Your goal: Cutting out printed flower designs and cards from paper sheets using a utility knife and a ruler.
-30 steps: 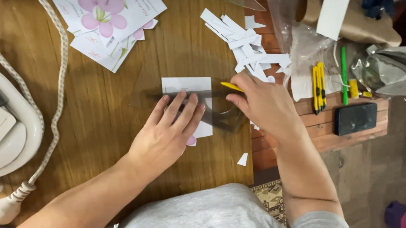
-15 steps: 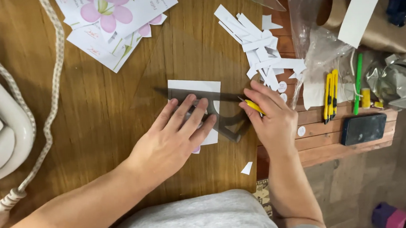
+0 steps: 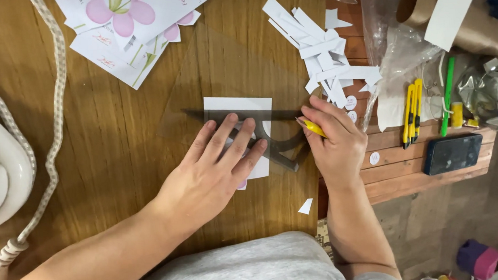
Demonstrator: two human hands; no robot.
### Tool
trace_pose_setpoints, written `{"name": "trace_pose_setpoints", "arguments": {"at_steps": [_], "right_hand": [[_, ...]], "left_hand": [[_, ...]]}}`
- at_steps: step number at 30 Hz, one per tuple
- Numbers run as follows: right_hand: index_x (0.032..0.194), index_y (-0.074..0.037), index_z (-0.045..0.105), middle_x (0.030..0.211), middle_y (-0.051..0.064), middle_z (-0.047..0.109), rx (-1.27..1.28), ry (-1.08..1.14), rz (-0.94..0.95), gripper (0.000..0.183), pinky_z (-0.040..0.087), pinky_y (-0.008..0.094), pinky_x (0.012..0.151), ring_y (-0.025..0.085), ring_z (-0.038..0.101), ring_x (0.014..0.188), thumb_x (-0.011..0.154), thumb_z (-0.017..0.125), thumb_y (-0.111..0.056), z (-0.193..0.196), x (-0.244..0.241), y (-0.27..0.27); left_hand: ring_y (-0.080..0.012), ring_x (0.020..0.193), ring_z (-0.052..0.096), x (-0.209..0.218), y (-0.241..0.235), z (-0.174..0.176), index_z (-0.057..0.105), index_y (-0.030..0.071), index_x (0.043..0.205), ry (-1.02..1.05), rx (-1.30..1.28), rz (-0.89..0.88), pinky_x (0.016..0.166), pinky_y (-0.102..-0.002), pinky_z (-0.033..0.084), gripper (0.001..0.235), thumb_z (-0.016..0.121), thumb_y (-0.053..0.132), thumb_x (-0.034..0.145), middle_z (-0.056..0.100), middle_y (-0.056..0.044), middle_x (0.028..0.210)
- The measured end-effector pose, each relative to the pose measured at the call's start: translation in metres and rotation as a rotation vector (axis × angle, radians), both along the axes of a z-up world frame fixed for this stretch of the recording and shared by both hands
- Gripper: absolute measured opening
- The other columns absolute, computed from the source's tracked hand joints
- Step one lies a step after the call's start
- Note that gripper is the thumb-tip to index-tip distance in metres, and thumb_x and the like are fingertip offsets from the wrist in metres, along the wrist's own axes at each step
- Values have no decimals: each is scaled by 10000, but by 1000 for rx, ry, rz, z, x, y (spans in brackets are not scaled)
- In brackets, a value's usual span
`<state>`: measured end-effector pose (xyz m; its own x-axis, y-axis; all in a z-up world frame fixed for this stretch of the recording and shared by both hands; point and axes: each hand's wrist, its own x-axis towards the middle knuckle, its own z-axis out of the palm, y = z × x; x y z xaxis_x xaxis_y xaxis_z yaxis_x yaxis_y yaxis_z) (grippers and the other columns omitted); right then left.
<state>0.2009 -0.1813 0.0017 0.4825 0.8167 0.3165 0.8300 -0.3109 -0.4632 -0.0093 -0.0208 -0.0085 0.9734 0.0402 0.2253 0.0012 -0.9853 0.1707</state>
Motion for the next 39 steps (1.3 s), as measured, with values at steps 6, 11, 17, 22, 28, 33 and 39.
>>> {"name": "trace_pose_setpoints", "arguments": {"at_steps": [6,11,17,22,28,33,39], "right_hand": [[1096,62,765,1216,185,715,16,26,-5,219,623,313,971,236,734,1043,899,817,143,-1,-1,1],[1073,56,769,1190,191,724,21,0,-15,178,616,333,980,243,737,1032,909,830,89,-4,0,1],[1067,58,763,1179,202,725,26,6,-17,174,610,348,995,255,733,1044,908,829,83,-4,-1,2],[1065,65,757,1170,219,721,38,5,-11,169,609,369,999,274,732,1045,912,827,76,-6,0,1],[1161,27,719,1213,195,738,-68,-38,24,307,589,410,1048,331,719,1157,988,733,-226,14,10,1],[1289,-3,555,1221,190,626,-360,142,47,323,554,419,831,287,684,922,1057,574,-227,30,31,12],[1243,-168,712,1218,-24,710,-288,-318,556,334,575,293,638,148,724,919,945,669,-24,24,9,67]], "left_hand": [[-338,1417,461,0,0,-2,486,181,1536,26,38,0,1181,-508,405,571,556,305,983,455,-149,1568],[-341,1418,464,-1,-2,-3,493,193,1533,20,29,10,1181,-500,404,561,551,273,981,461,-163,1568],[-334,1418,467,-1,-3,-4,497,205,1529,21,30,19,1186,-493,396,562,549,282,975,479,-167,1559],[-329,1439,440,0,-3,-4,465,217,1553,57,20,19,1207,-492,360,636,583,376,949,446,-158,1590],[-313,1443,419,1,-2,-5,449,216,1566,70,53,12,1199,-495,362,762,614,536,895,429,-75,1612],[-332,1429,426,0,-2,-5,462,205,1557,55,108,-8,1168,-510,392,801,621,580,867,458,-13,1589],[-309,1391,479,1,-6,-12,515,204,1526,-28,75,44,1159,-510,406,896,743,607,759,530,-10,1513]]}}
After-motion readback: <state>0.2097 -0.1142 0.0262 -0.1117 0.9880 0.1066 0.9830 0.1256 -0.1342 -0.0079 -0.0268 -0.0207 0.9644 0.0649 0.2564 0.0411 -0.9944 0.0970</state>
